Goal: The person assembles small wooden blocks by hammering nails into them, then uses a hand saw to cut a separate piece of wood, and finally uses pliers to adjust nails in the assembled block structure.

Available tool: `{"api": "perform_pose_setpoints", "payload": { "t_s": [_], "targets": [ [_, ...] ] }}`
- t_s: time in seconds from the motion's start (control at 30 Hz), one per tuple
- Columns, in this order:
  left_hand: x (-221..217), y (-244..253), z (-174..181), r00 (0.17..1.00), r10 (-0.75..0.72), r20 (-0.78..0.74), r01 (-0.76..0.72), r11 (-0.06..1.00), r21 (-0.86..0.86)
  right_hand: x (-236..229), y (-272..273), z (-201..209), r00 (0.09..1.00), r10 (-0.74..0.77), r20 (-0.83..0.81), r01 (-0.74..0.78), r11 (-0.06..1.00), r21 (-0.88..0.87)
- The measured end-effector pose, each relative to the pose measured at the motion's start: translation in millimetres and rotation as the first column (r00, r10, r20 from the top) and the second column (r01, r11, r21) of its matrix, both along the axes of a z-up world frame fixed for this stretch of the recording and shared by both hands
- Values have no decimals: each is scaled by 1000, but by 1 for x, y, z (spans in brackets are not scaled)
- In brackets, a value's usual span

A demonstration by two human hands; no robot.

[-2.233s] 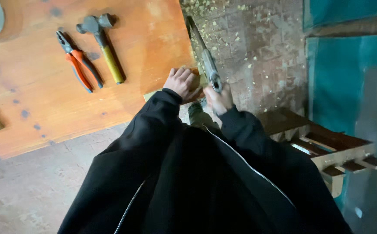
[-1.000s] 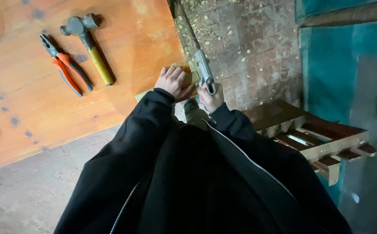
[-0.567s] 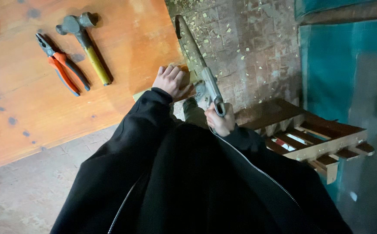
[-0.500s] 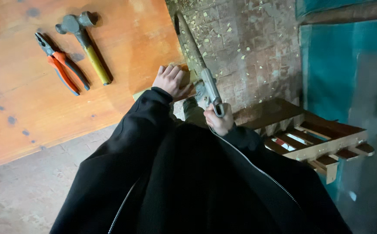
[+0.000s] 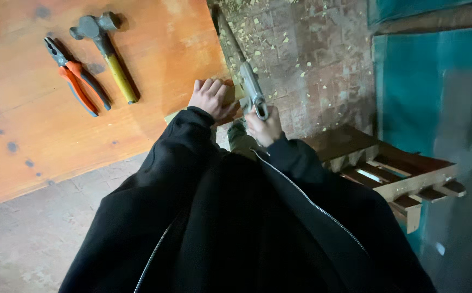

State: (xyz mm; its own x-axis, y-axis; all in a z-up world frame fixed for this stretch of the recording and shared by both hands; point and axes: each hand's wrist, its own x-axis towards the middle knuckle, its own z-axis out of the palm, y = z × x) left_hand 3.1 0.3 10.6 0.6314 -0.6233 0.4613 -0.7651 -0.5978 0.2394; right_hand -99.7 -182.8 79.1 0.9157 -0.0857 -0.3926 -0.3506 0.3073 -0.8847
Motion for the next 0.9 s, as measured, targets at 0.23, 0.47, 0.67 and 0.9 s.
{"api": "perform_pose_setpoints", "payload": {
  "t_s": [0.23,0.47,0.67,0.9],
  "targets": [
    [0,0,-9,1000,-1,23,0,999,47,-27,-21,69,967,101,-236,-59,982,180],
    [0,-2,3,999,-13,-41,11,998,-65,1,2,-40,990,-46,-137,65,988,140],
    [-2,-1,-8,999,-8,-38,9,1000,6,36,7,-38,998,16,-64,-19,999,-48],
    [0,0,-10,1000,21,4,-21,1000,18,32,12,30,965,-40,-260,-5,985,-170]
  ]
}}
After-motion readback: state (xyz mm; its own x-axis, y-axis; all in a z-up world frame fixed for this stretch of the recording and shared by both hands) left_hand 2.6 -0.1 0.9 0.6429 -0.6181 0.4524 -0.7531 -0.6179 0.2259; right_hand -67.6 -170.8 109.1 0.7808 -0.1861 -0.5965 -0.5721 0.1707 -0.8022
